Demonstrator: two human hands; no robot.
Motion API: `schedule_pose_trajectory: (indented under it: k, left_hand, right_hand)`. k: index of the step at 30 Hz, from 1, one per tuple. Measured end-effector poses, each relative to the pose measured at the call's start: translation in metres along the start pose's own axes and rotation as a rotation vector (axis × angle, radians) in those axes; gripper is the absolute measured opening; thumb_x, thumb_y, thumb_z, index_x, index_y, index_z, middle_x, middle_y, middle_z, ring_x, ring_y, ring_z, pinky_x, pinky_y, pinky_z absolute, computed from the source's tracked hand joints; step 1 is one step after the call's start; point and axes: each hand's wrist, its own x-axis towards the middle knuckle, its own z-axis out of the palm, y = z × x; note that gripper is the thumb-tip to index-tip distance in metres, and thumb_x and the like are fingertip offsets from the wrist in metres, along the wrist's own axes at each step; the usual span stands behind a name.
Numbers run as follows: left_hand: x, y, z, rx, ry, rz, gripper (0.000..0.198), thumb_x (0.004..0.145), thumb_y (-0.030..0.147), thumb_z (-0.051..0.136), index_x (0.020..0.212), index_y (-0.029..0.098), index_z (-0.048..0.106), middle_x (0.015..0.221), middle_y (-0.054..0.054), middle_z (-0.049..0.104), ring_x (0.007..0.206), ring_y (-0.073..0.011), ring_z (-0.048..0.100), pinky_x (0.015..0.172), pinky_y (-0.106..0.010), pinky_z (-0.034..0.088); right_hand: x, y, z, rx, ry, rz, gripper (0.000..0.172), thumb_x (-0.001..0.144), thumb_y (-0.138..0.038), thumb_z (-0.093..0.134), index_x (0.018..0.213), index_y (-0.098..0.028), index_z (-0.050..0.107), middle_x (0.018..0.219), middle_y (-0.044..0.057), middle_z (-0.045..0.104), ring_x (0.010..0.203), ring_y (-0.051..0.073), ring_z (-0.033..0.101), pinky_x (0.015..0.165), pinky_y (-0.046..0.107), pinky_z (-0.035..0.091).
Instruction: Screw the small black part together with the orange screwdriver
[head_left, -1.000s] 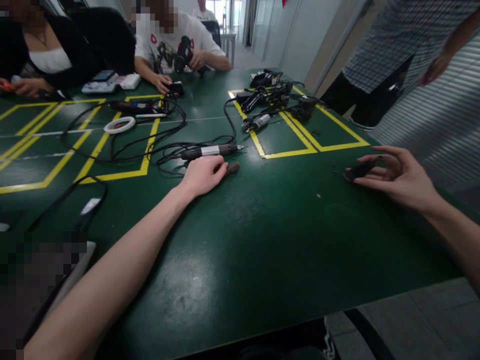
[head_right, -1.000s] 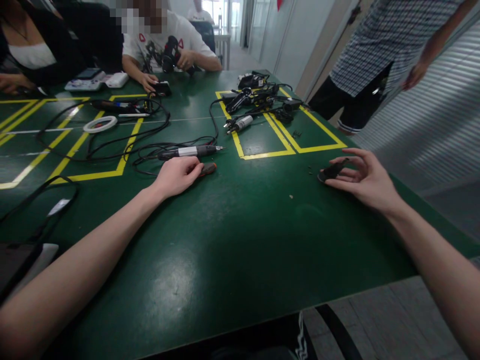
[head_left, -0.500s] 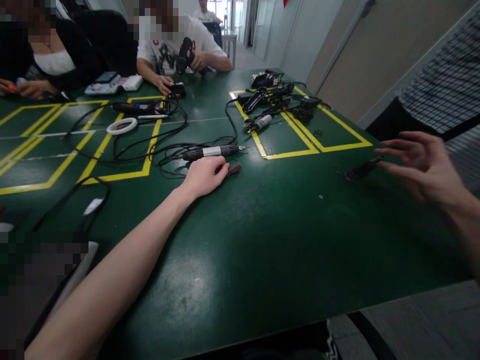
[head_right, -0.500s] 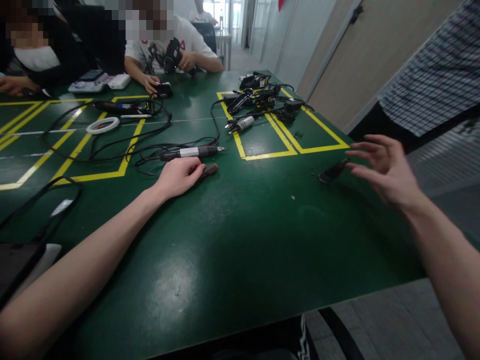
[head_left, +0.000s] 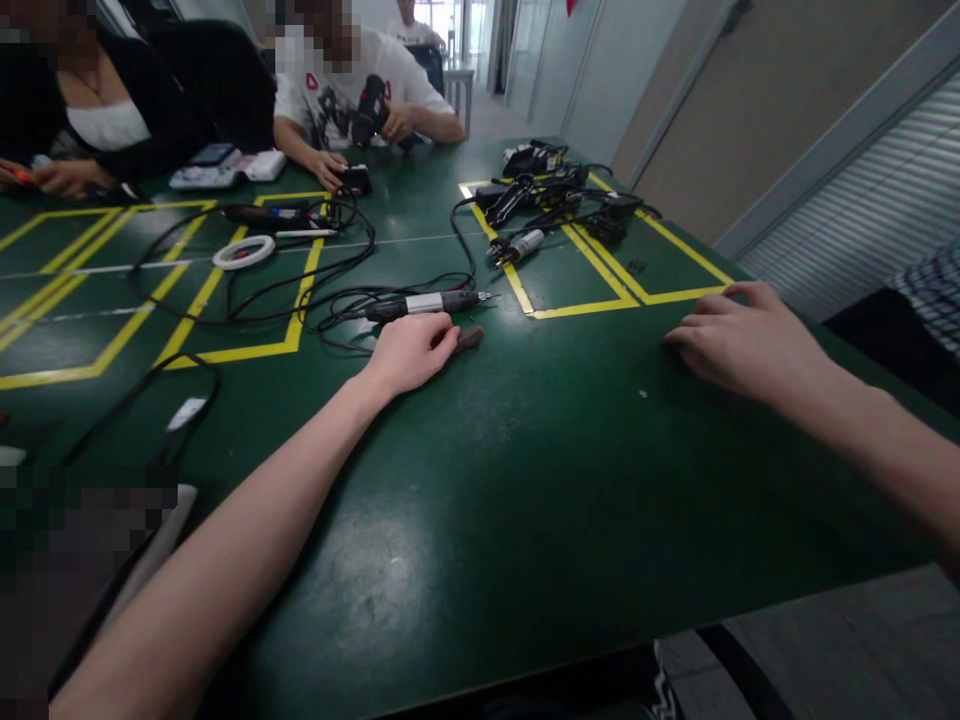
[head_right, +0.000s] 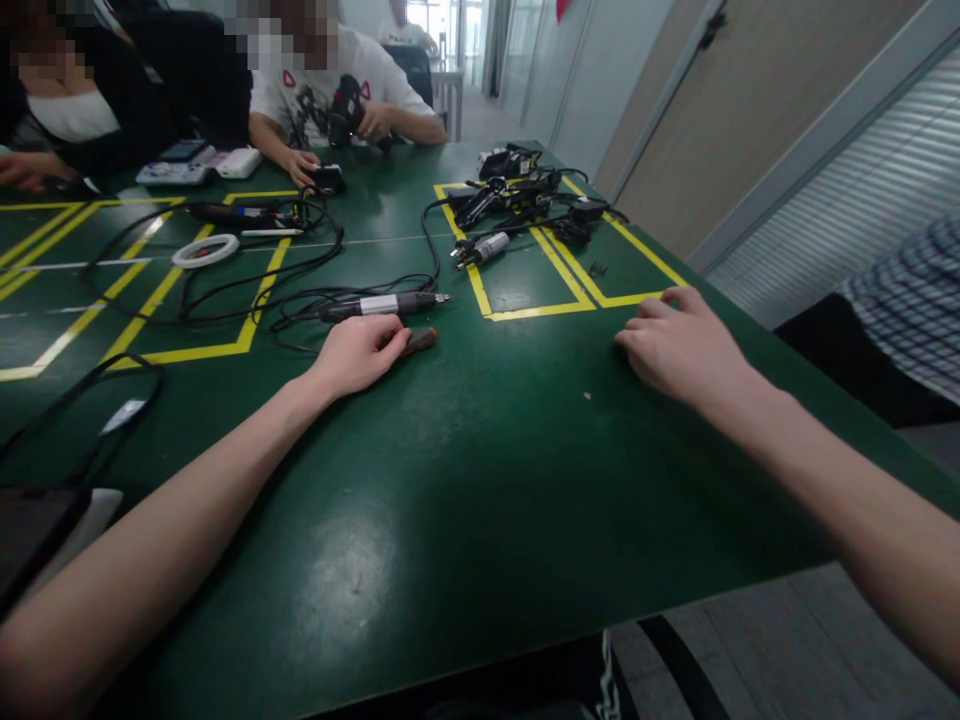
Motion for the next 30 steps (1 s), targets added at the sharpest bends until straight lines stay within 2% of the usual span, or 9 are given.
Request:
schedule_pose_trajectory:
  k: [6,9,11,14,19,23,30]
  left_hand:
    - [0.001,0.000,0.000,-0.006,-0.005,-0.008,0.034,0.102,0.034,0.048,0.075,0.019,0.062,0.075,-0.005,0.067,0.069,-0.0187,0.055,0.062,-0.031,0.029]
    - [0.000,-0.001,0.000,-0.007,-0.004,-0.005,0.034,0.102,0.033,0.048,0.075,0.019,0.063,0.075,-0.005,0.067,0.069,-0.0182,0.055,0.062,-0.030,0.028]
    - [0.000,-0.001,0.000,-0.009,0.001,0.000,0.035,0.103,0.034,0.048,0.075,0.019,0.063,0.075,-0.005,0.067,0.068,-0.0182,0.056,0.062,-0.030,0.029]
    - [0.000,-0.001,0.000,-0.007,0.004,0.005,0.036,0.103,0.034,0.048,0.074,0.019,0.063,0.075,-0.005,0.067,0.069,-0.0186,0.057,0.061,-0.030,0.029]
    - [0.001,0.000,0.001,-0.002,-0.010,-0.014,0.034,0.102,0.035,0.049,0.075,0.019,0.063,0.077,-0.005,0.068,0.071,-0.0193,0.057,0.062,-0.031,0.029]
    - [0.001,-0.001,0.001,-0.002,-0.010,-0.019,0.035,0.102,0.035,0.048,0.075,0.019,0.062,0.076,-0.005,0.067,0.071,-0.0197,0.057,0.062,-0.031,0.029]
    - [0.000,-0.001,0.000,-0.004,-0.010,-0.012,0.034,0.102,0.035,0.047,0.074,0.020,0.060,0.076,-0.005,0.067,0.070,-0.0199,0.056,0.063,-0.031,0.029]
  right_hand:
    - [0.002,0.001,0.002,0.050,0.052,-0.042,0.026,0.088,-0.017,0.055,0.073,-0.023,0.075,0.071,0.005,0.078,0.078,0.026,0.068,0.087,0.045,0.036]
    - [0.005,-0.004,-0.006,0.085,0.146,-0.095,0.023,0.088,-0.018,0.055,0.079,-0.022,0.075,0.075,0.005,0.079,0.078,0.026,0.068,0.081,0.043,0.036]
    - [0.006,-0.010,-0.015,0.109,0.243,-0.087,0.027,0.094,-0.019,0.052,0.078,-0.021,0.074,0.074,0.006,0.077,0.076,0.026,0.067,0.078,0.043,0.037]
    - [0.002,-0.019,-0.029,0.192,0.383,0.023,0.035,0.103,-0.025,0.046,0.078,-0.021,0.071,0.072,0.006,0.076,0.072,0.026,0.066,0.073,0.043,0.040]
    - [-0.018,-0.022,-0.045,0.360,0.504,0.207,0.025,0.103,-0.031,0.058,0.084,-0.018,0.069,0.069,0.008,0.074,0.065,0.022,0.063,0.057,0.033,0.048]
    - [-0.038,-0.017,-0.040,0.357,0.591,0.350,0.026,0.102,-0.037,0.061,0.085,-0.019,0.070,0.069,0.009,0.074,0.062,0.022,0.065,0.053,0.030,0.048]
    - [-0.051,-0.016,-0.028,0.348,0.605,0.410,0.029,0.100,-0.040,0.066,0.083,-0.018,0.072,0.068,0.009,0.074,0.060,0.020,0.065,0.051,0.027,0.048]
